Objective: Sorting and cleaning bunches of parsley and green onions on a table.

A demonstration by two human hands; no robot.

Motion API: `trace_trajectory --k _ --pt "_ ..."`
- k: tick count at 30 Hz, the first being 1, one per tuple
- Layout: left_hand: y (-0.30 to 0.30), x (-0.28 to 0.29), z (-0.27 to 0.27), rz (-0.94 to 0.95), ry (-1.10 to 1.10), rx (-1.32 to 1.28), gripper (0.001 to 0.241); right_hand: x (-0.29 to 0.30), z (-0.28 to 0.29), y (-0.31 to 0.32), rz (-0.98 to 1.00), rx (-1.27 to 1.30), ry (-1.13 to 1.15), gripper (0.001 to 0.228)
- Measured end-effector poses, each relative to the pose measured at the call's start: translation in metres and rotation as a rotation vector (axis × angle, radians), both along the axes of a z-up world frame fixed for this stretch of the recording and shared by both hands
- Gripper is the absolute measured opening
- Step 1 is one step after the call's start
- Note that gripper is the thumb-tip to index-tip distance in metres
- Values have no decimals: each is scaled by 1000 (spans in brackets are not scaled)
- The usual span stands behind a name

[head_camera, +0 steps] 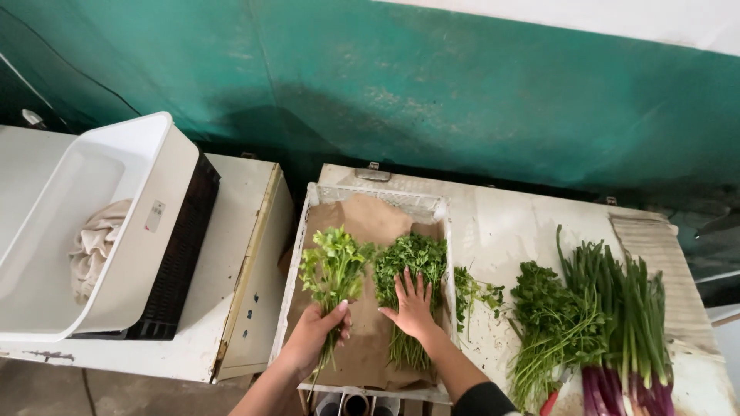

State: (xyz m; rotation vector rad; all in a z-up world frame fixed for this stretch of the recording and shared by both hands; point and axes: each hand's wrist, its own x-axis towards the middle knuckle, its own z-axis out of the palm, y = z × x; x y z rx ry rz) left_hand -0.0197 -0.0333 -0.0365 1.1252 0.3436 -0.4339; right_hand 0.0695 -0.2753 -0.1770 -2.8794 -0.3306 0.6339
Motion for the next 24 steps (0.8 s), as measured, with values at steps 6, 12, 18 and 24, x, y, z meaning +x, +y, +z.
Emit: trace_trajectory --k 6,12,18,24 --pt "-14 3 0 -52 -137 141 34 -30 30 -15 -78 351 -408 63" --pt "-35 15 18 -55 -133 16 32 -63 119 -5 -370 1159 109 30" --pt "-56 30 19 5 -273 -141 26 -97 217 19 -292 938 -83 27" --pt "-76 36 13 82 -320 0 22 -87 170 12 -216 1074 24 22"
